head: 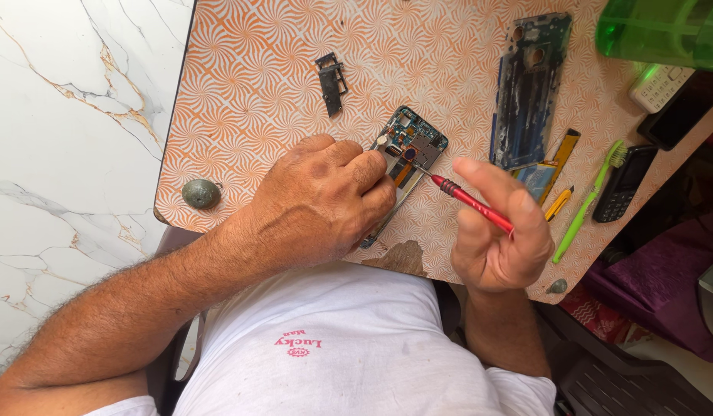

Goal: The person uses a red screwdriver to unscrew and remove a small metal bracket from the internal circuit board of a disassembled mobile phone. They then use their fingers to lift and detach a flexible ribbon cable from the board.

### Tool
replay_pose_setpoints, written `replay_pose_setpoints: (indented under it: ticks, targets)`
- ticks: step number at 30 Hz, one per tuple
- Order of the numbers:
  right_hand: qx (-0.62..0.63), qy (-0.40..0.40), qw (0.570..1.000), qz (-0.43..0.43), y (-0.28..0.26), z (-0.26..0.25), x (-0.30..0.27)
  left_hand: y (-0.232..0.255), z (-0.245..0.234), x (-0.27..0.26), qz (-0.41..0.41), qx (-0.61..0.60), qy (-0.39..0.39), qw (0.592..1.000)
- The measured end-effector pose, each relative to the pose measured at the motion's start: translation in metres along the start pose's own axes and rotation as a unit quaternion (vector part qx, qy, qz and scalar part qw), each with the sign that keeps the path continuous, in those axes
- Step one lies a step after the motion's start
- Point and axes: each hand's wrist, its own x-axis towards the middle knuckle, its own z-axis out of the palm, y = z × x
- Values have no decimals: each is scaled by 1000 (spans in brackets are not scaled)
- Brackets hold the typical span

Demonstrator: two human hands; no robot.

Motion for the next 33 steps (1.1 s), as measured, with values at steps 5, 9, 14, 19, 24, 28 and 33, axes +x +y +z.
replay_pose_setpoints:
  ticks: [5,9,14,19,24,28,33]
  targets:
    - [-54,-19,998,-32,-9,-4,23,1,-1,1,3,-1,4,1000]
    - [25,-28,993,109,-16,-7,24,1,-2,2,4,-3,-2,1000]
    - [-10,-31,999,-16,-2,-9,15,1,-2,3,8,3,7,1000]
    - [-28,-15,997,-68,2,-7,16,2,-4,3,5,-8,0,1000]
    - [-103,-58,993,21,-15,-8,23,3,-5,4,7,1,-3,1000]
    - [-25,-24,999,-26,-12,-4,24,3,-5,5,5,-4,-2,1000]
    - [-22,-9,1000,-18,-7,-3,15,3,-7,6,8,-7,-6,1000]
